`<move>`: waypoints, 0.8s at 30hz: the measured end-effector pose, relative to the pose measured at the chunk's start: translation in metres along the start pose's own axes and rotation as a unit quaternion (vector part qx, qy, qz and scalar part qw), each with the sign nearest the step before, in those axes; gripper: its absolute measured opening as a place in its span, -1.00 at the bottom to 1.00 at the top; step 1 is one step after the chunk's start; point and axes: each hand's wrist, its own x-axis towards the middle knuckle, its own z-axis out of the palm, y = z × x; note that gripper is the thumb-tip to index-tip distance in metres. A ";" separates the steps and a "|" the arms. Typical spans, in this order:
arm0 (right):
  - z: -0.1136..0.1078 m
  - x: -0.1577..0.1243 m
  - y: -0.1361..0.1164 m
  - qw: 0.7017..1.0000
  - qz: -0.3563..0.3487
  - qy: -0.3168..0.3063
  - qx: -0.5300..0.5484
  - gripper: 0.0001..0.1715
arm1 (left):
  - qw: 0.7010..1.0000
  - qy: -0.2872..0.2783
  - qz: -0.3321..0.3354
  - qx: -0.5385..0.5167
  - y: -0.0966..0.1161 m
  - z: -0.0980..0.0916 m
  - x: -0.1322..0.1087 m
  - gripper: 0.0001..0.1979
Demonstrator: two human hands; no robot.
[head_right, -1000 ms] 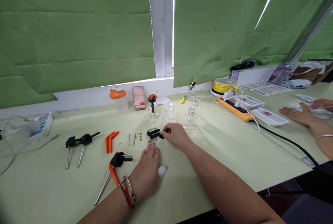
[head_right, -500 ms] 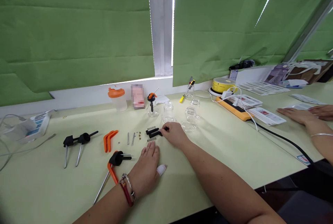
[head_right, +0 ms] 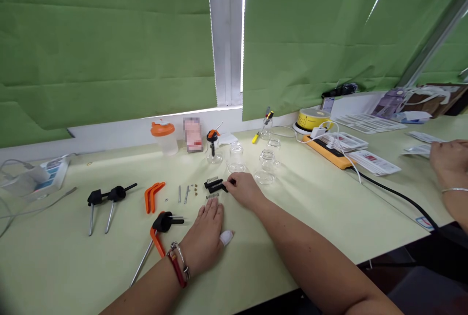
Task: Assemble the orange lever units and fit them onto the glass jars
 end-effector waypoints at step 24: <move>0.005 -0.003 0.003 0.978 -0.144 -0.018 -0.153 -0.86 | 0.998 0.030 -0.029 0.040 -0.004 -0.003 -0.001 -0.30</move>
